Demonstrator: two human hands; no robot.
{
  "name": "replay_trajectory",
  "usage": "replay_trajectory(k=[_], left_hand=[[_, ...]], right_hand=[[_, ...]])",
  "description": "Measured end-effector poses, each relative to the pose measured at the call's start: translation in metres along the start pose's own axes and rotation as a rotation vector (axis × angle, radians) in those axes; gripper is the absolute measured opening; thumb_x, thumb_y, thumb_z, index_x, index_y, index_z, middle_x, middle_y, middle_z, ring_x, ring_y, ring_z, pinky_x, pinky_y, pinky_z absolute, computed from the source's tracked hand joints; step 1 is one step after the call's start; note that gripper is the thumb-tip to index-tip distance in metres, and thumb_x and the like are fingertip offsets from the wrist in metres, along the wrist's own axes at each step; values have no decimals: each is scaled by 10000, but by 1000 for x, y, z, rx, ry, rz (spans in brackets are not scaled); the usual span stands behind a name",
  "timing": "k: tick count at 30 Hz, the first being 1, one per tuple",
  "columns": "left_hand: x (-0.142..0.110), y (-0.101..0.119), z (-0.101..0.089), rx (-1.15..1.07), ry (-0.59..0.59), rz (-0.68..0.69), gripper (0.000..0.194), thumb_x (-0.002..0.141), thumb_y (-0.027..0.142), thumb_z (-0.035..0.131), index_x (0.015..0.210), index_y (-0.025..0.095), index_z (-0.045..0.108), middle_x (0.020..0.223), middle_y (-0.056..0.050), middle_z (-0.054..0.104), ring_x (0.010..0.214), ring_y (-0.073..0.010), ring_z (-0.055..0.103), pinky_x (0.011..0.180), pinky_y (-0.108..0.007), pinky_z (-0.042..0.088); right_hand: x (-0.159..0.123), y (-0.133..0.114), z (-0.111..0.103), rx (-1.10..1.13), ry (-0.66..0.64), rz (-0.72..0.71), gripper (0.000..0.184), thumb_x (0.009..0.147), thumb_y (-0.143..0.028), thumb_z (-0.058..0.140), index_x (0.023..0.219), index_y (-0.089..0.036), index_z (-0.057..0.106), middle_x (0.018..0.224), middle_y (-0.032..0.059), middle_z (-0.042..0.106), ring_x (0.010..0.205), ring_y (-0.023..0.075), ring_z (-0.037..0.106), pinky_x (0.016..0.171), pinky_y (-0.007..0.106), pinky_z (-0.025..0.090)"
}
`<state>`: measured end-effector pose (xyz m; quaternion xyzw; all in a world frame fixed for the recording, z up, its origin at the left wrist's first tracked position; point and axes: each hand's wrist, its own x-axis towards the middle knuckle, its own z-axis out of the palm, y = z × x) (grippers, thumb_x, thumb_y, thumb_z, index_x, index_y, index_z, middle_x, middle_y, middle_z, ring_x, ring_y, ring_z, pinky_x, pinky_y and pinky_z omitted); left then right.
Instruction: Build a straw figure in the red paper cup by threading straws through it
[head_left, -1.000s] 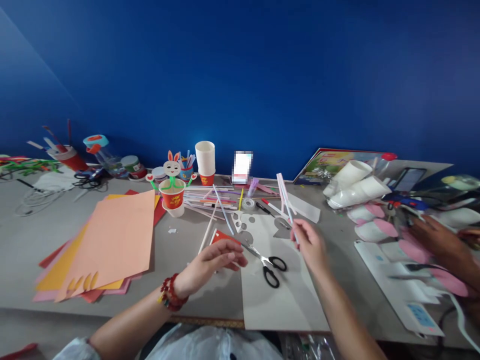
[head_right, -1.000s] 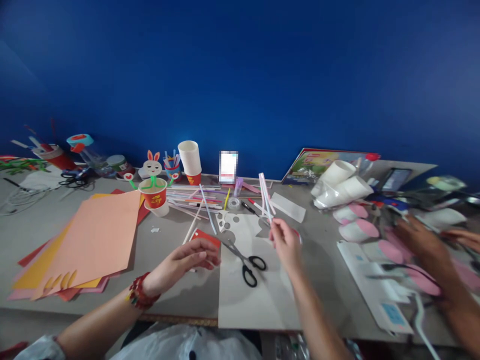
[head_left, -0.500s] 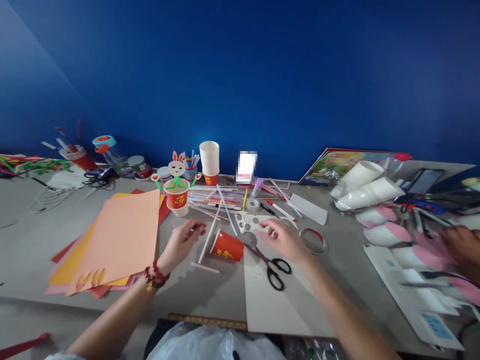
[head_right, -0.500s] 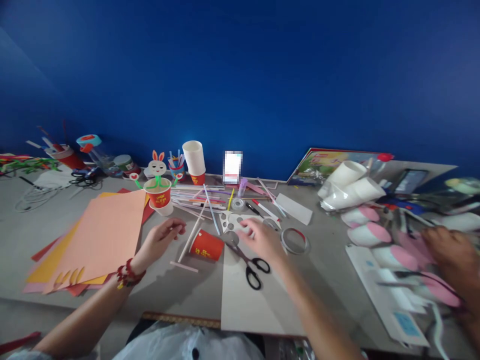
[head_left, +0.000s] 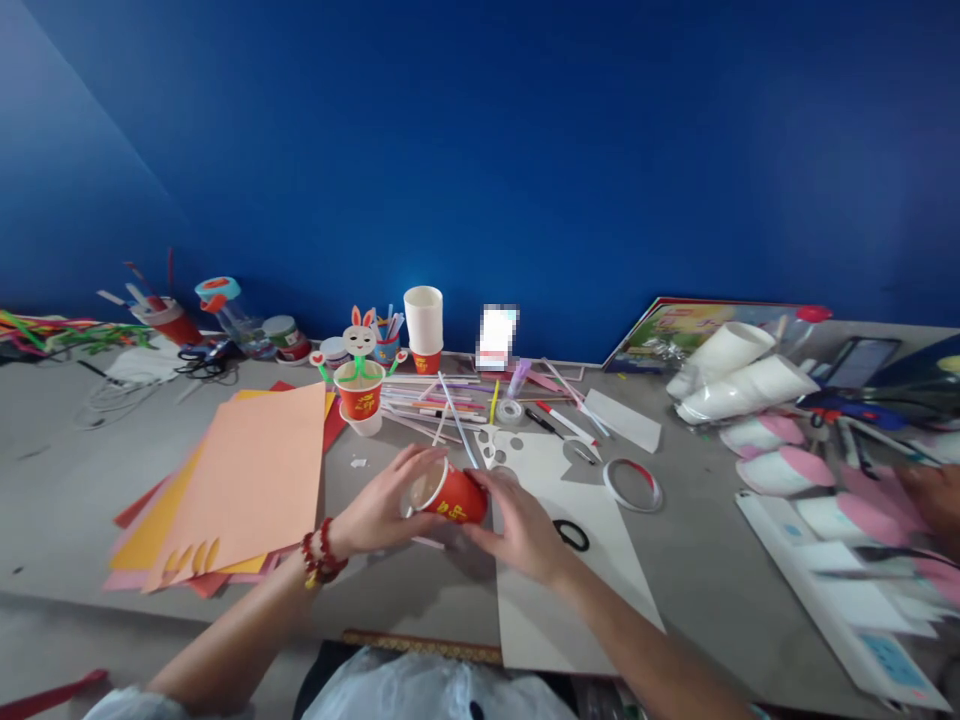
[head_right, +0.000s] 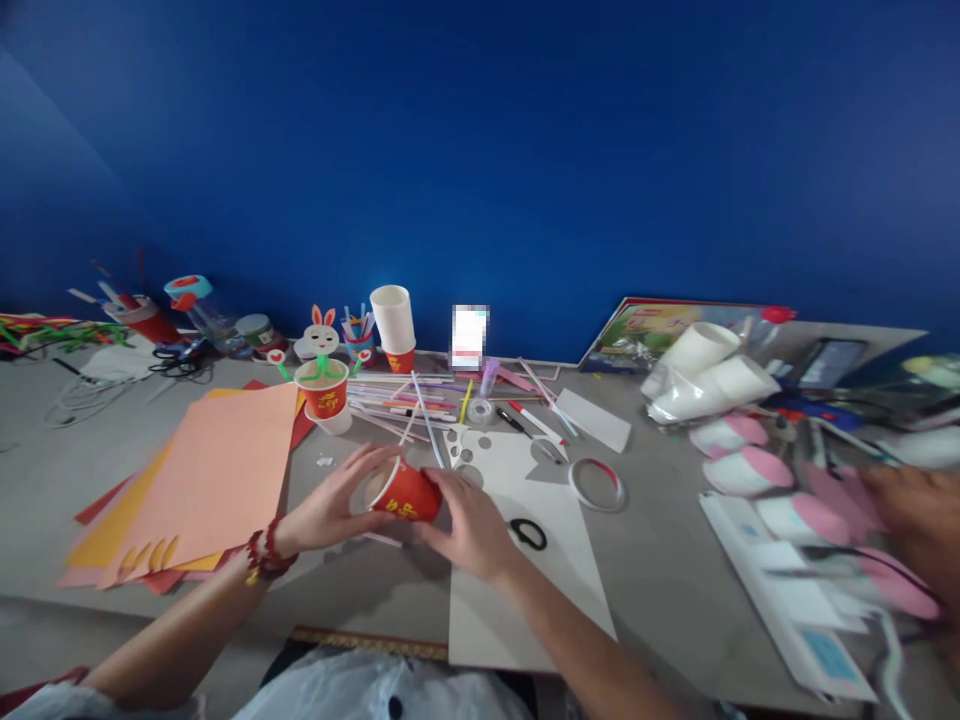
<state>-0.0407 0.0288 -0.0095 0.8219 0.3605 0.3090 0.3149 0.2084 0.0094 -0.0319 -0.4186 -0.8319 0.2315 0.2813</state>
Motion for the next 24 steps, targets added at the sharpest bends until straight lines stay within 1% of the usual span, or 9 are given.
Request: replay_trajectory(k=[1,3,5,7,11,13,16,21,24], left_hand=[[-1,3,-8,39,-5,3,744,837,331,704,1501,280,372,1394,-149,522,1280,-313,527,1042,-436,480],[-3,4,-24,214,58,-27,695,870,329,658,1500,295,366,1358,-137,517,1240,-306,545,1024,-429,484],[-6,-3,-37,401,131,-62,659,887,336,621,1495,293,369,1351,-140,506,1235,-326,538,1021,-457,478],[-10,-13,-44,525,107,-117,654,894,328,594,1500,274,355,1357,-150,498,1236,-343,538,1009,-477,486],[-17,-30,-45,580,-10,-167,636,890,310,572,1490,259,369,1351,-153,506,1204,-343,575,953,-458,531],[-19,-32,-44,576,-17,-155,650,882,301,573,1495,264,361,1395,-153,487,1228,-340,569,949,-440,538],[-20,-30,-43,574,14,-135,675,860,325,608,1487,263,364,1443,-146,471,1248,-341,565,967,-436,531],[-24,-29,-42,589,93,-183,619,872,389,611,1443,253,412,1407,-134,530,1205,-336,604,947,-431,540],[-29,-31,-44,595,81,-210,609,882,394,596,1441,244,405,1421,-136,520,1219,-329,601,932,-416,549]], right_hand=[[-3,-1,-1,25,-8,-18,609,865,-386,695,1394,-205,454,1317,145,616,1203,285,586,1004,445,497],[-9,0,-3,33,-35,-39,585,882,-413,682,1387,-210,467,1348,139,604,1247,277,566,1032,437,486],[-16,6,-7,-4,-31,-25,473,913,-394,649,1335,-220,520,1314,125,630,1231,267,580,1027,429,494],[-24,16,-12,-73,15,23,350,941,-329,604,1275,-233,567,1247,113,664,1180,264,609,997,432,514],[-48,42,-22,-243,79,115,275,933,-235,554,1203,-226,602,1181,110,681,1118,279,628,944,452,536],[-59,52,-25,-299,80,115,266,920,-207,533,1172,-218,618,1168,110,684,1102,279,630,931,449,541],[-68,60,-27,-351,73,101,250,907,-179,502,1109,-219,645,1105,101,696,1040,271,646,895,437,551],[-61,64,-30,-428,53,95,290,910,-124,451,1091,-214,659,1049,91,697,968,262,654,846,424,549],[-51,61,-30,-447,13,88,293,914,-114,446,1096,-199,659,1074,97,694,985,270,645,859,435,543]])
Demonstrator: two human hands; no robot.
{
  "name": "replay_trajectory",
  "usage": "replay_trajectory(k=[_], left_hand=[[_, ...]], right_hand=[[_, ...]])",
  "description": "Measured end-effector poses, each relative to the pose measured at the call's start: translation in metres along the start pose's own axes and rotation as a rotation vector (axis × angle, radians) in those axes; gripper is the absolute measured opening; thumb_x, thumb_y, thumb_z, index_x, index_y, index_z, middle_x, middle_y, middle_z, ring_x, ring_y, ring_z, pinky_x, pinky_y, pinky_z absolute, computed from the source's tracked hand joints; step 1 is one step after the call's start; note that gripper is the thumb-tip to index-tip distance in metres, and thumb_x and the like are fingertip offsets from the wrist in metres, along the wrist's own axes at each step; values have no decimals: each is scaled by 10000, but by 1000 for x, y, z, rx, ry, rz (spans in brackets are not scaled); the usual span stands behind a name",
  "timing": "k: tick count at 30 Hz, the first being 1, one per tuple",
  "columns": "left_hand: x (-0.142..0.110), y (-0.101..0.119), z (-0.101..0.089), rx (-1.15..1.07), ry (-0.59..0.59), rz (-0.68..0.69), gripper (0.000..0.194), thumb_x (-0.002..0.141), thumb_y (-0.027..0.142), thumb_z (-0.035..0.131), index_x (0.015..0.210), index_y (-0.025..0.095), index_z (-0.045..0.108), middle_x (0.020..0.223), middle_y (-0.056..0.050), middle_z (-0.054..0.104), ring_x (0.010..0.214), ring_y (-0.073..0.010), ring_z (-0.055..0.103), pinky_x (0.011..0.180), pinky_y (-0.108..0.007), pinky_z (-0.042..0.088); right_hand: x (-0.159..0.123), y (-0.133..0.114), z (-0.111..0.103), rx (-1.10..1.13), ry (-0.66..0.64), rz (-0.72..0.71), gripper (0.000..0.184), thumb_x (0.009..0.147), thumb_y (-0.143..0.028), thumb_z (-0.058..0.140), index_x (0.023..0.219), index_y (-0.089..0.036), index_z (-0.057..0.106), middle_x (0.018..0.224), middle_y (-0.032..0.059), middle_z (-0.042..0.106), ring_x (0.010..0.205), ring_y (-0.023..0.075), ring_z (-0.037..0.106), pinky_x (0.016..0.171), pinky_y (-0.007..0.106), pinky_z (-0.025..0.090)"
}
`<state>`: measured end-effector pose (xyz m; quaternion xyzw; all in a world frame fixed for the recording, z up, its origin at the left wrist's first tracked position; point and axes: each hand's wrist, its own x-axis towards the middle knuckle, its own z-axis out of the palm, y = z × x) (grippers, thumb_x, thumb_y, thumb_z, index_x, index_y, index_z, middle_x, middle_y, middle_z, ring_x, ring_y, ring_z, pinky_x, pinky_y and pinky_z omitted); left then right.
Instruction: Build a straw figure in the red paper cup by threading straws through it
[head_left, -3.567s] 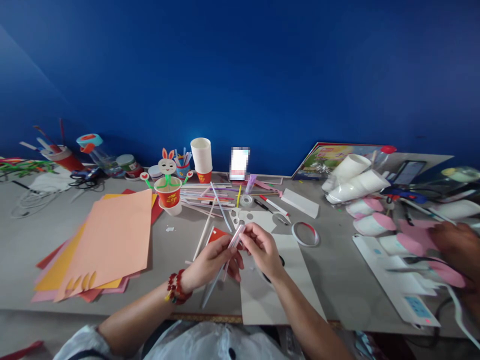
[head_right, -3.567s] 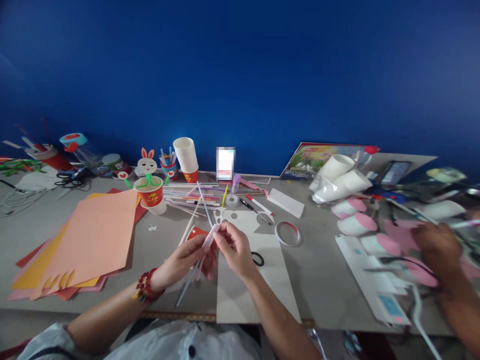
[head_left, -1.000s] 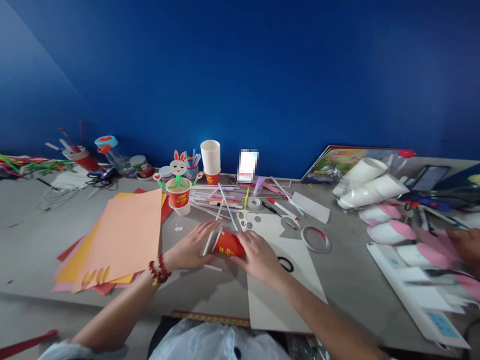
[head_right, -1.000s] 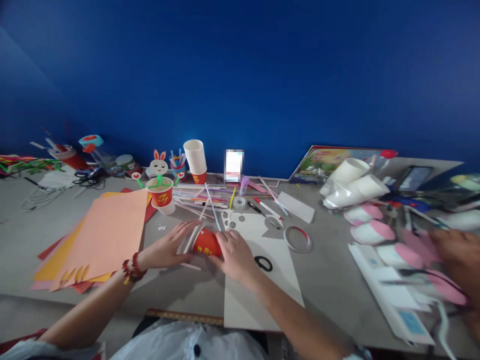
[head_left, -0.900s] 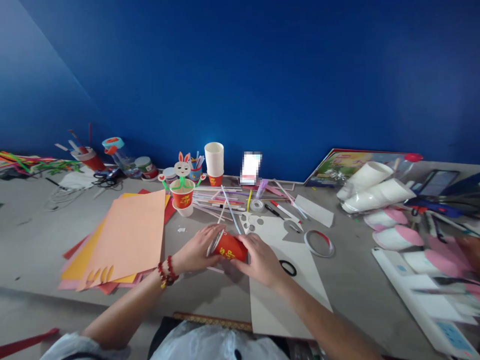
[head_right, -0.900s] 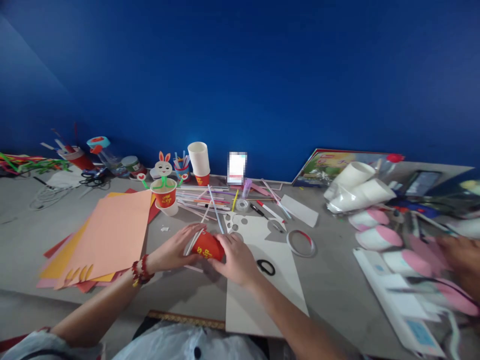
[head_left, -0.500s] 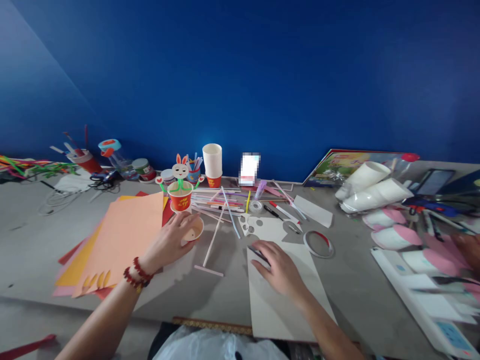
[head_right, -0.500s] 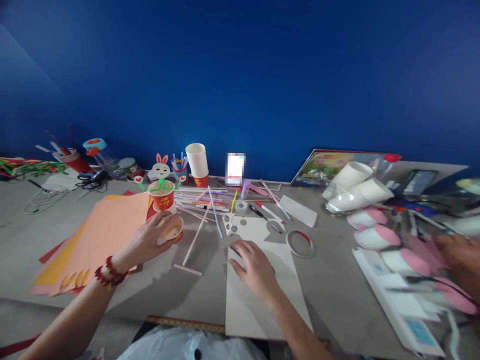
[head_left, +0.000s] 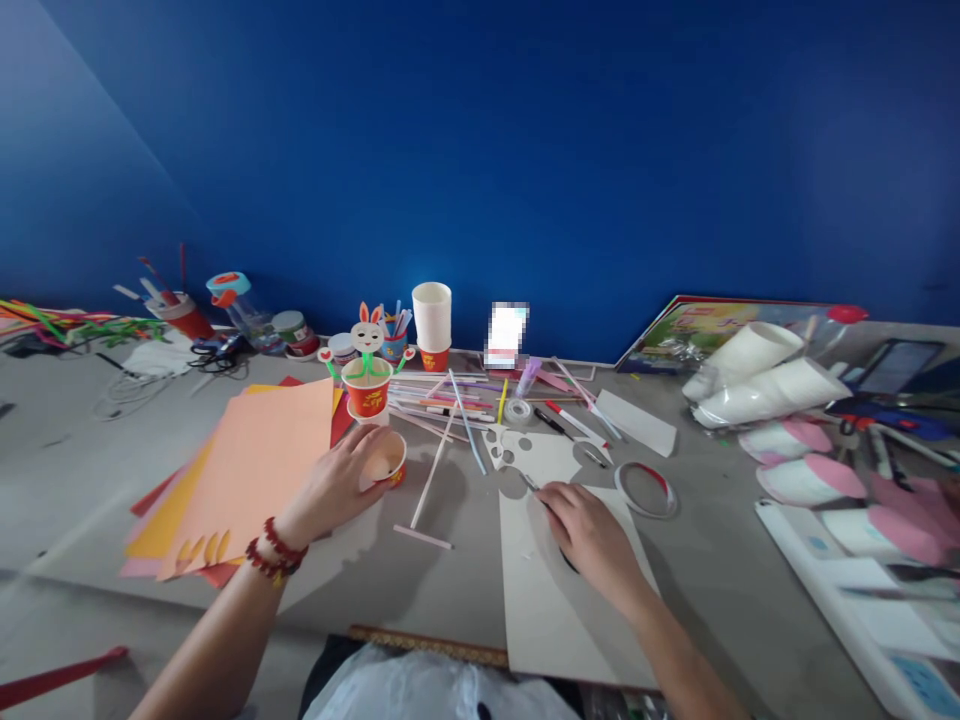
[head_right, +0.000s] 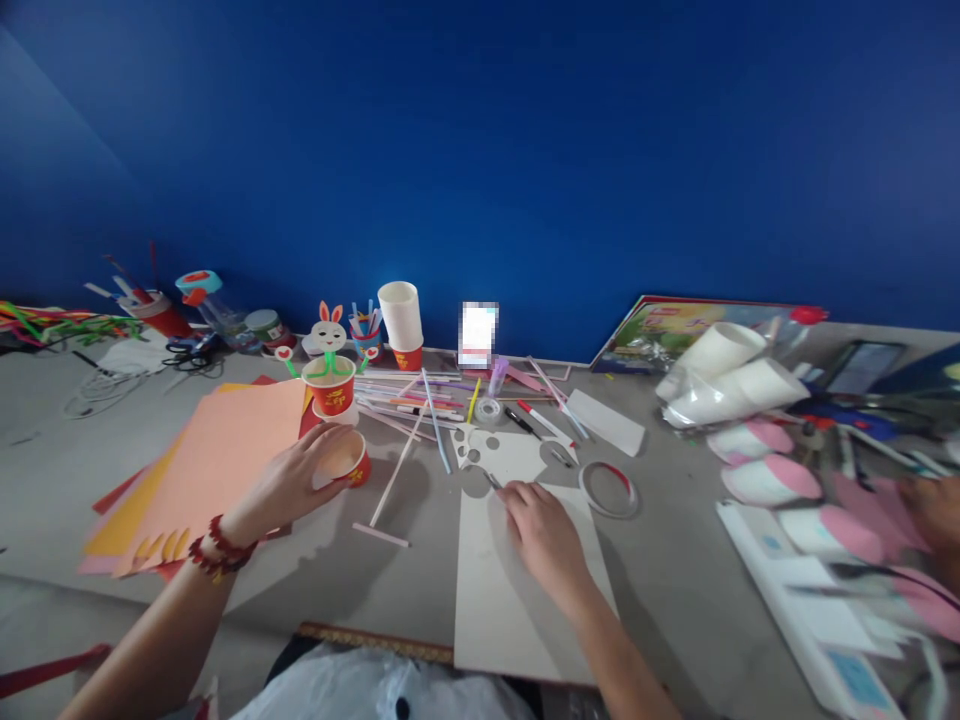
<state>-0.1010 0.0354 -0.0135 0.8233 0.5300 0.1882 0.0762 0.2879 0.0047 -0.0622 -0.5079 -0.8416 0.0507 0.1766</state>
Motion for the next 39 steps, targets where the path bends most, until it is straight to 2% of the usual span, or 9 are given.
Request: replay_trajectory(k=[6,9,13,16,19,26,29,33,39], left_hand=[[-8,-2,-12,-5,-23,38,785,848,467,650,1513,247,297,1486,-148,480,1309,-347,535,1012,-447,512],[-11,12,-21,-36,108,35,750,840,422,682,1493,251,355,1470,-143,501,1331,-353,501,1079,-508,448],[-18,49,-18,-290,348,117,461,853,162,649,1292,286,584,1258,-111,652,1227,-307,570,1049,-498,454],[-22,75,-1,-535,265,283,389,836,74,613,1158,282,679,1051,-103,737,1043,-290,661,936,-465,512],[-25,90,17,-620,169,335,402,846,49,586,1162,276,688,955,-109,758,936,-277,680,868,-444,527],[-28,96,30,-620,37,346,319,865,73,552,1111,239,669,903,-126,731,874,-267,650,796,-401,518],[-27,96,36,-591,44,259,210,887,108,544,1021,226,654,895,-112,703,861,-247,632,776,-367,503],[-21,95,53,-642,13,-67,55,921,246,554,921,210,597,820,-49,628,724,-184,584,653,-290,467],[-4,89,78,-1078,-136,-362,322,925,485,541,1048,188,548,787,-5,607,603,-121,531,537,-227,430]], right_hand=[[16,-21,-2,75,0,-44,238,947,-202,497,1128,-218,650,1117,94,687,1057,265,636,901,422,536],[27,-37,-3,126,-60,-95,219,951,-215,512,1124,-219,647,1112,89,686,1050,257,634,917,419,530],[54,-65,-2,145,-183,-185,228,958,-200,503,1143,-224,634,1152,75,674,1015,229,632,880,370,527],[81,-89,7,62,-248,-275,298,968,-209,484,1243,-232,594,1286,81,620,1048,233,617,857,351,524],[104,-106,23,-47,-319,-368,343,956,-212,496,1293,-225,559,1396,98,555,1041,251,609,797,355,523],[107,-99,33,-56,-371,-450,151,924,-155,551,1041,-163,645,1060,93,674,979,238,590,794,330,486],[94,-87,26,-40,-380,-457,131,924,-132,552,998,-177,650,1087,72,667,998,217,579,808,311,474],[73,-76,14,-20,-366,-417,171,941,-116,522,1048,-166,646,1173,83,641,1052,220,547,837,317,466],[51,-78,4,-1,-312,-478,161,988,-200,486,968,-186,644,1069,67,646,984,211,536,818,311,463]])
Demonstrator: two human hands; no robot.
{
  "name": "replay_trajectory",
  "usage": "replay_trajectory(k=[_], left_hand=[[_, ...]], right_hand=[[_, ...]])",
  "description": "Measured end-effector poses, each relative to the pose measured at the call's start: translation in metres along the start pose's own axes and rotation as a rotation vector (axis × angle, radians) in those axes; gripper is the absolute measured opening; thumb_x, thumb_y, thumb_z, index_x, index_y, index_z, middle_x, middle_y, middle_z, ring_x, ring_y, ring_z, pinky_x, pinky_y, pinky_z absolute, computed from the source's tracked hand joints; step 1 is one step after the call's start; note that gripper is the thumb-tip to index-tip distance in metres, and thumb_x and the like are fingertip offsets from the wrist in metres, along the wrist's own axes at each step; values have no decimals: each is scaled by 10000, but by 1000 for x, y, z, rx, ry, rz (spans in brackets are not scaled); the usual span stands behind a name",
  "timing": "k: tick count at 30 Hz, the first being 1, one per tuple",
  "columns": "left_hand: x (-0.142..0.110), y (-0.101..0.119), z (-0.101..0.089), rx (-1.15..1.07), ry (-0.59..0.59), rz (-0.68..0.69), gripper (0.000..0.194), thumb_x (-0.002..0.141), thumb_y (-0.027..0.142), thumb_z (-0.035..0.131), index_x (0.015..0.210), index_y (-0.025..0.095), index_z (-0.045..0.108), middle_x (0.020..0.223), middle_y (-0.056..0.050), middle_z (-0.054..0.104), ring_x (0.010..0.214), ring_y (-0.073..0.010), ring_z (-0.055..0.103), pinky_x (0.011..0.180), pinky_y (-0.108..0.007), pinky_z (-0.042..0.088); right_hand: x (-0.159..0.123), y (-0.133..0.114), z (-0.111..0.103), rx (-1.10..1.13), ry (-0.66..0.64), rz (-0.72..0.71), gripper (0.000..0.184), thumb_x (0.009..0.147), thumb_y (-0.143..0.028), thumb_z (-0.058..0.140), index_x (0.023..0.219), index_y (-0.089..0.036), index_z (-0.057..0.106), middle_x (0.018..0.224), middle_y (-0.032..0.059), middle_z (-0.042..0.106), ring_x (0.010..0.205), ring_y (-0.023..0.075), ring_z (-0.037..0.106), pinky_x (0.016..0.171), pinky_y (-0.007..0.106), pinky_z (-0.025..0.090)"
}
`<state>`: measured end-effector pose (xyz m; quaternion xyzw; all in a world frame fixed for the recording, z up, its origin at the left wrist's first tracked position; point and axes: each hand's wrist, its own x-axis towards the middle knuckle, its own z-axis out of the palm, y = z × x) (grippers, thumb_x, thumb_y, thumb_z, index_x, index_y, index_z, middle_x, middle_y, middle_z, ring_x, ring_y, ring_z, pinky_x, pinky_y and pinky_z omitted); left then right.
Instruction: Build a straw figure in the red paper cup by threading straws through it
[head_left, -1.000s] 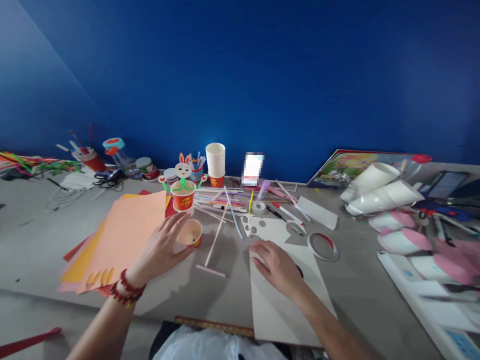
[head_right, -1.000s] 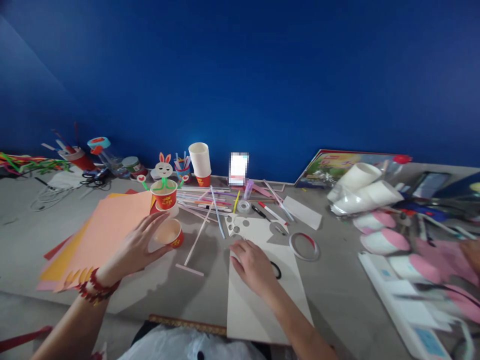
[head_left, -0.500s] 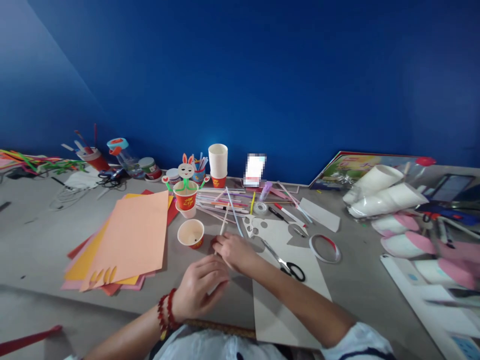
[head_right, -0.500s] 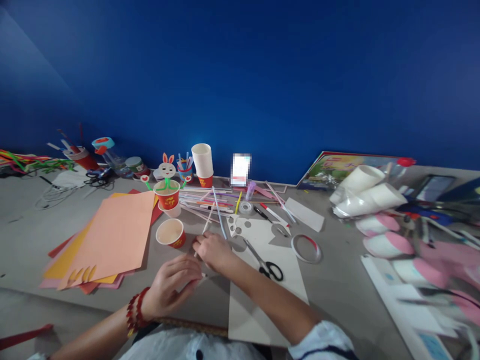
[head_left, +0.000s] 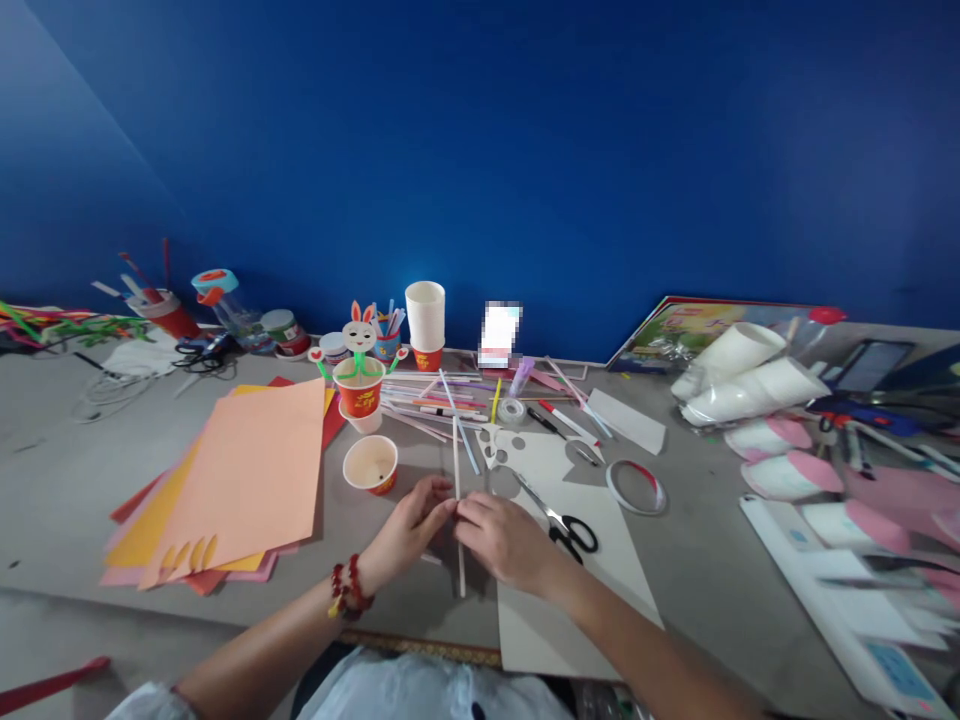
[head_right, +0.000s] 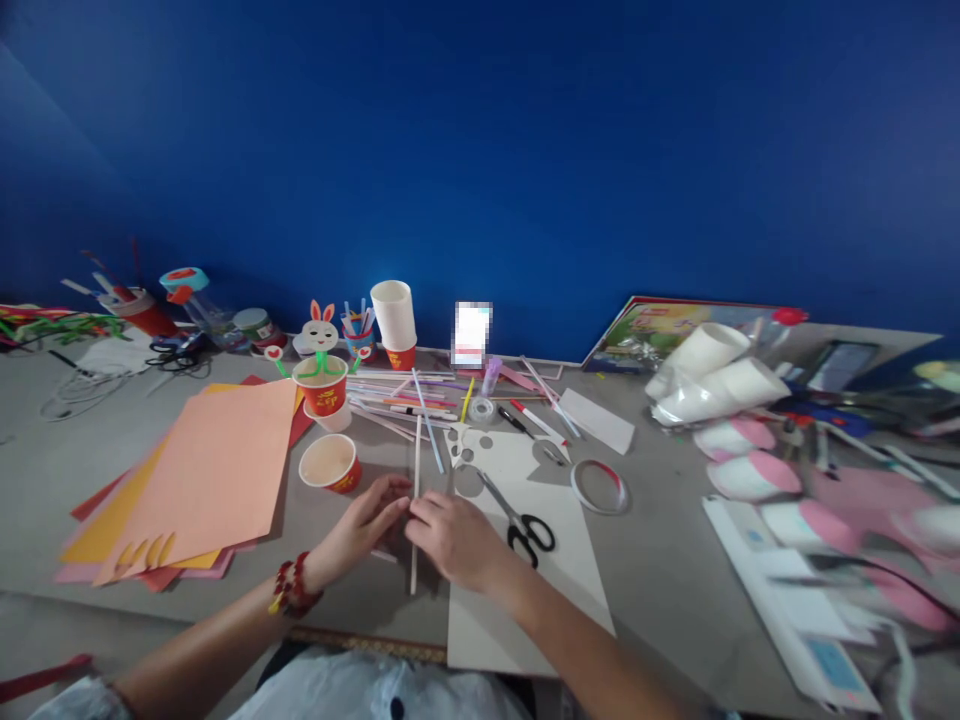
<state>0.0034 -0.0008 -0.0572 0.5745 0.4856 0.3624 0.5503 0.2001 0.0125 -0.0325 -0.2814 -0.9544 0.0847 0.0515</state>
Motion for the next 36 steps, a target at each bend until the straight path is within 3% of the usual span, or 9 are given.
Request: replay_trajectory(k=[4,8,11,12,14,18,22,28,36], left_hand=[[8,-2,2,-207,-52,-175,417,850,594,595,881,183,533,569,81,437,448,-66,386,420,-179,282],[13,-4,1,-266,-44,-206,452,792,610,648,808,185,498,530,100,405,418,-44,342,394,-157,248],[16,-9,1,-236,-22,-210,447,794,612,634,824,187,498,550,81,482,399,-51,398,367,-154,285],[16,-10,1,-233,-16,-209,440,795,606,634,843,190,498,562,77,502,394,-55,419,358,-155,300],[17,-13,2,-231,-7,-205,424,799,587,637,890,198,494,585,78,524,382,-58,442,346,-156,331],[15,-16,5,-226,8,-182,389,822,553,622,921,205,476,588,90,522,352,-56,452,324,-153,363],[15,-17,6,-236,9,-165,378,833,532,618,943,210,454,606,93,535,335,-54,463,309,-152,373],[18,-16,5,-253,-5,-170,422,817,538,635,998,210,443,613,88,559,342,-69,484,318,-174,404],[13,-3,5,-189,-55,-112,379,845,470,626,1039,181,478,639,62,566,439,-83,512,413,-193,432]], right_hand=[[-2,-8,2,23,8,-97,145,966,-184,501,938,-190,643,1019,61,657,963,211,545,823,309,463],[-1,0,-2,187,83,-146,172,884,-125,540,977,-207,660,1114,55,673,1010,194,582,850,280,465],[10,25,-13,299,192,195,295,857,-99,512,1081,-237,646,1216,31,664,1022,146,626,863,228,458],[17,36,-16,286,209,406,273,884,-131,503,1086,-252,641,1172,14,687,959,135,646,823,218,460],[35,58,-20,243,231,579,229,940,-215,469,1096,-223,636,1048,53,726,842,167,661,738,253,453],[75,87,-12,217,205,706,152,882,-350,613,917,-215,673,873,68,737,835,228,665,693,276,413],[93,95,-1,302,193,746,66,805,-263,673,776,-207,655,808,54,722,814,222,655,666,266,391],[63,90,-7,693,241,678,215,869,-365,589,728,-203,589,697,2,673,631,143,606,577,225,412],[15,52,-19,1236,237,574,344,868,-543,579,819,-208,518,695,15,714,471,100,552,460,206,441]])
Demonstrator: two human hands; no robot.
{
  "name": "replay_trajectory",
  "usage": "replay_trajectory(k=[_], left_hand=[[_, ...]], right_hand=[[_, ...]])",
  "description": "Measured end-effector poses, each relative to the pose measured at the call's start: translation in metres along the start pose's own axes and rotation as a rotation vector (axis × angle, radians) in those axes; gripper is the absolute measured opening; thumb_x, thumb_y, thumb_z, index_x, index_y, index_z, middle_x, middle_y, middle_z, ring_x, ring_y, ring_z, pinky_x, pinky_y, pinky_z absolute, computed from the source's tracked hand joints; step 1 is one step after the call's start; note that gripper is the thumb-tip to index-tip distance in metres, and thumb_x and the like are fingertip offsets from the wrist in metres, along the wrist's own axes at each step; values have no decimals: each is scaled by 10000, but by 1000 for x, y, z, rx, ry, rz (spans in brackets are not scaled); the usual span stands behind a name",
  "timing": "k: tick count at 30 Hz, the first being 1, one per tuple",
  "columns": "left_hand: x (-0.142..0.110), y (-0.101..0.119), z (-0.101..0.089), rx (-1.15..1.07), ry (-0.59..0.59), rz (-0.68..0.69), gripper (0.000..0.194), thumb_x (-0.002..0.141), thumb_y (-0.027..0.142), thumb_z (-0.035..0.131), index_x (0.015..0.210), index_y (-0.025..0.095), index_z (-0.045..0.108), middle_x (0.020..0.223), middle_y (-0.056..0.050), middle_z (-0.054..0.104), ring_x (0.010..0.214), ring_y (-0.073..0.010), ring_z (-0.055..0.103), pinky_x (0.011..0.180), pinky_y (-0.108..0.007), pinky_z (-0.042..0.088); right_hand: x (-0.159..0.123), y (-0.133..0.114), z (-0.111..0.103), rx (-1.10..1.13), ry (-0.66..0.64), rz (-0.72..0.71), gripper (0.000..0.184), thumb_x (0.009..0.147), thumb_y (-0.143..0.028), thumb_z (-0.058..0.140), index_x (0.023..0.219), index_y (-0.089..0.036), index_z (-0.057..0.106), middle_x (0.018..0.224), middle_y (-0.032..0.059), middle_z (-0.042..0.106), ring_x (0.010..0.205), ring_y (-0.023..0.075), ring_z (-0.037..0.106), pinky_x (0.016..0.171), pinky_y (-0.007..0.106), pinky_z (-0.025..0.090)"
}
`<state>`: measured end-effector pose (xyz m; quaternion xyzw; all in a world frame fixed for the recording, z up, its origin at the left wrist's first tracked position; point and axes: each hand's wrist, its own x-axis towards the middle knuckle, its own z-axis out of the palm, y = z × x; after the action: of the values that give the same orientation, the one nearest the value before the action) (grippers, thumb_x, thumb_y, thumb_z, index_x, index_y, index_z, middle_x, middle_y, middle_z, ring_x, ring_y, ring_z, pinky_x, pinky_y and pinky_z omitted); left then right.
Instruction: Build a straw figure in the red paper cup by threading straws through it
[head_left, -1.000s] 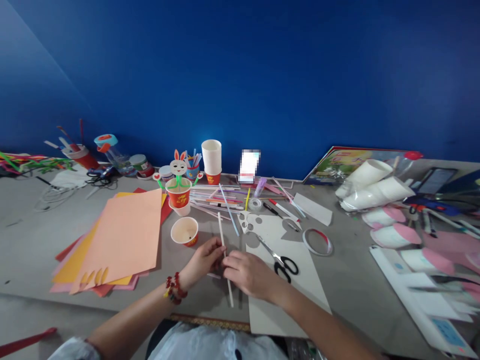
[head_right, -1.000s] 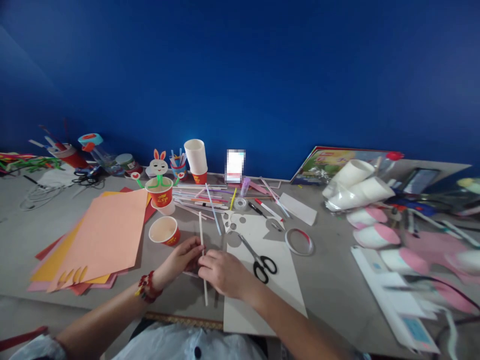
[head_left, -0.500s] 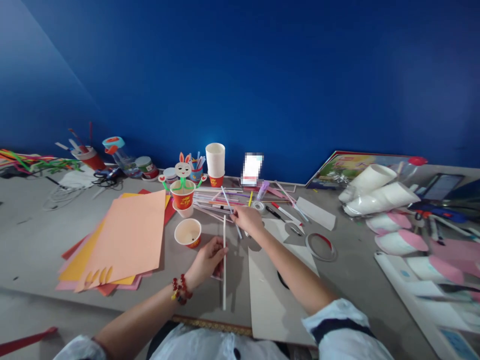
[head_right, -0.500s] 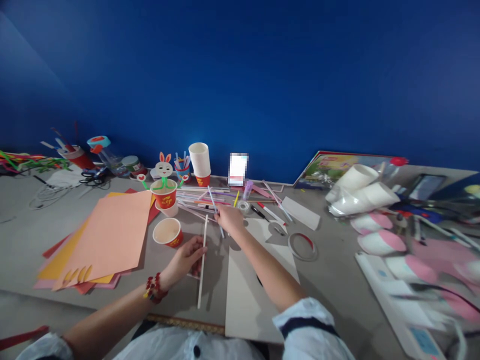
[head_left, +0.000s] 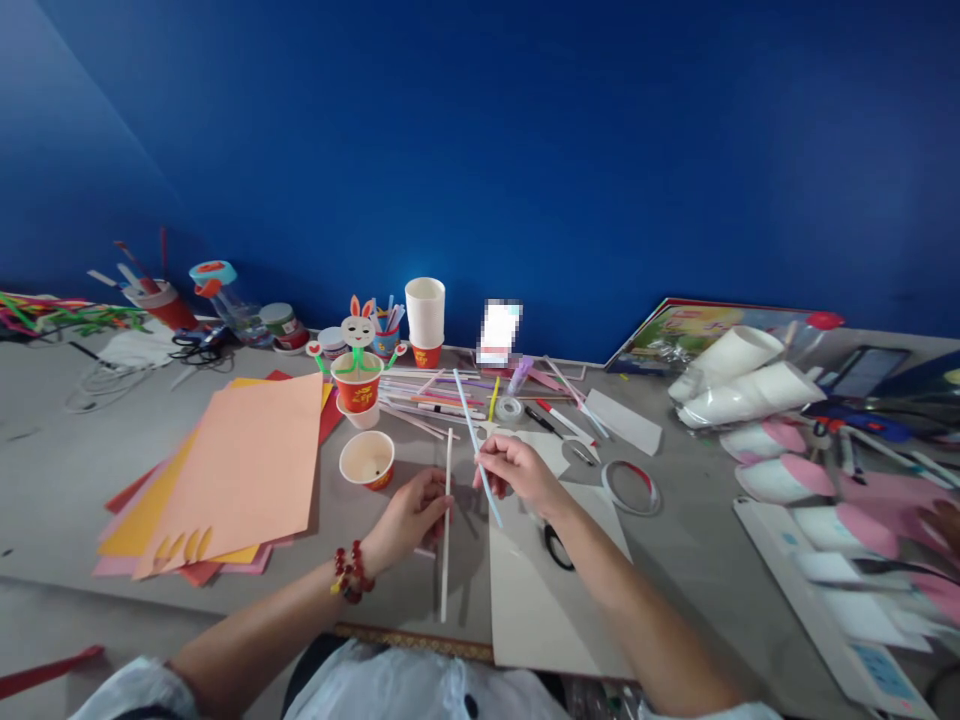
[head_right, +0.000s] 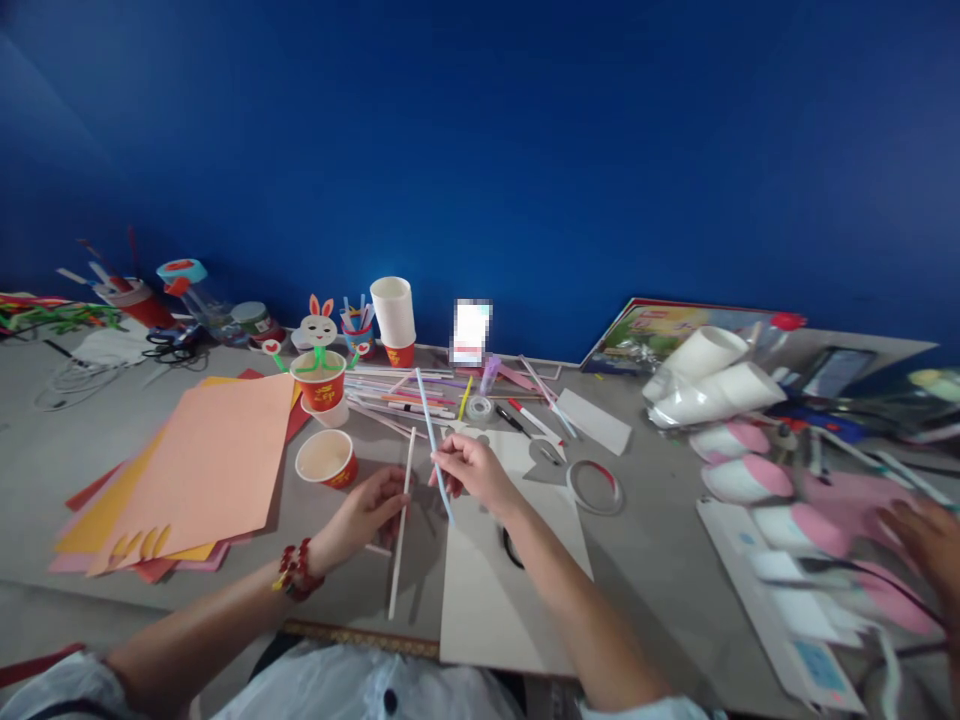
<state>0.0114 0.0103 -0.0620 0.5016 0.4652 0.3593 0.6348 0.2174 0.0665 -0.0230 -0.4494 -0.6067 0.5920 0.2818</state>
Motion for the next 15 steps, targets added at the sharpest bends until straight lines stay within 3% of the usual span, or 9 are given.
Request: replay_trajectory(k=[7,10,13,15], left_hand=[[13,0,-2,107,2,71,299,884,405,585,1071,196,482,700,27,609,491,-105,536,459,-203,411],[16,-3,-3,174,33,86,362,869,380,604,1160,195,495,746,10,625,495,-118,534,454,-215,408],[12,3,0,267,153,199,455,819,353,683,1230,211,551,992,-63,652,588,-120,564,520,-229,446],[9,11,4,275,223,299,409,827,364,688,1203,220,612,1163,-107,609,711,-138,594,589,-238,473]], right_hand=[[-15,2,3,170,9,-5,327,864,-502,618,875,-190,523,671,12,709,465,81,521,480,198,438],[-20,1,4,220,-13,0,330,854,-493,648,886,-190,520,662,3,703,464,84,513,478,205,423],[-26,0,8,247,-22,-2,325,864,-487,644,904,-189,522,669,-3,697,470,85,510,487,212,417],[-29,0,13,252,-33,-7,316,878,-482,633,924,-188,527,668,-12,688,474,83,506,490,209,406]])
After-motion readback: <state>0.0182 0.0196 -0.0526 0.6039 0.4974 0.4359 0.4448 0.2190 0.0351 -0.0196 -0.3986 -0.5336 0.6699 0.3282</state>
